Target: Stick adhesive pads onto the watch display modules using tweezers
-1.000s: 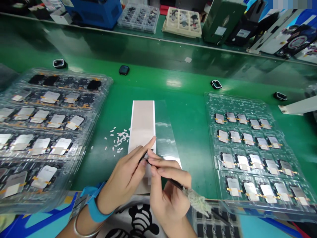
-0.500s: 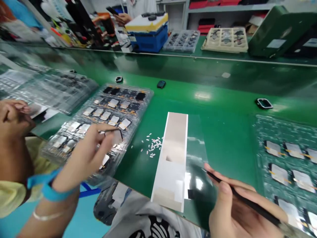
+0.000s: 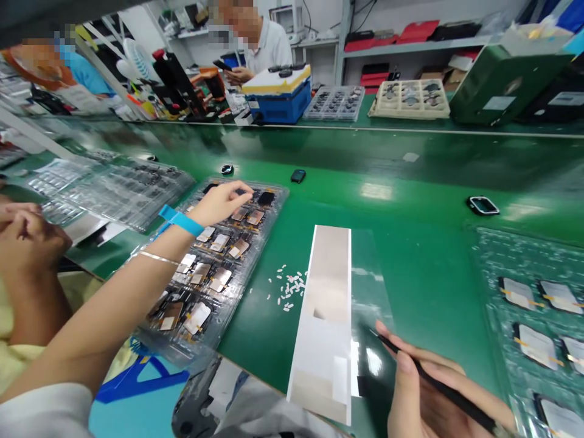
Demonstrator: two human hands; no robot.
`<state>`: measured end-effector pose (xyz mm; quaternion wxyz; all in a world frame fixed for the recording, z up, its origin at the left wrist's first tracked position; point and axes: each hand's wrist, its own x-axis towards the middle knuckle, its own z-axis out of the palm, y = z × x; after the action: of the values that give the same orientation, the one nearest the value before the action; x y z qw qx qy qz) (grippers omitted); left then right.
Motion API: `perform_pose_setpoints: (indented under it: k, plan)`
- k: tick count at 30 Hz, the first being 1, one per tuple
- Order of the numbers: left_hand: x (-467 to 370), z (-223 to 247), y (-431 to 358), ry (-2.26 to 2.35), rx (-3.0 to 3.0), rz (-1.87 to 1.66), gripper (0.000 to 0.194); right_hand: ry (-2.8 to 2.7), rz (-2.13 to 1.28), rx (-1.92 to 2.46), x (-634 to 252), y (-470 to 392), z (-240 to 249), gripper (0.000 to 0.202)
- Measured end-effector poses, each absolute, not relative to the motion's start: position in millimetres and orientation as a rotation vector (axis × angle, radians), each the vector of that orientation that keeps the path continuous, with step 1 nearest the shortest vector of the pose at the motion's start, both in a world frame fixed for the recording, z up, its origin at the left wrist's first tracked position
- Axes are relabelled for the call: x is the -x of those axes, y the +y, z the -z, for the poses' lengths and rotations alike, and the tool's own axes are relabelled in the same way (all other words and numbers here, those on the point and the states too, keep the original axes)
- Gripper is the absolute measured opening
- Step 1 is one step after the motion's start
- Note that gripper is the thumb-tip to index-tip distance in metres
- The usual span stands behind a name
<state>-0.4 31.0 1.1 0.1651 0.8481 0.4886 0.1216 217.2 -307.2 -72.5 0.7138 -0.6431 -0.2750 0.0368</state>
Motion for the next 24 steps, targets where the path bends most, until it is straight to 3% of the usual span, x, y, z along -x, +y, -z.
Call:
perform_pose_setpoints:
  k: [9,17,22,24]
  plan:
    - [-53.0,4.5,38.0,1.709,-2.477,-0.35,0.025,-0.672,0.026,1.555,-216.3,-307.6,73.2,0.026]
    - [-43.3,-14.8,27.7,1.468,-2.53,-0.381,0.007,-0.598,-0.027,1.457,-212.8,-307.2,67.3,0.027]
    - [-16.4,-30.4,-56.0,1.184,-2.545,-0.543,0.006,-0.729,-0.288,1.341,-218.2,-297.3,52.2,0.006]
    - [-10.2,-28.7,-106.4,0.956,-2.635,-0.702,0.015,-0.845,-0.491,1.288,-216.6,-290.3,43.7,0.011]
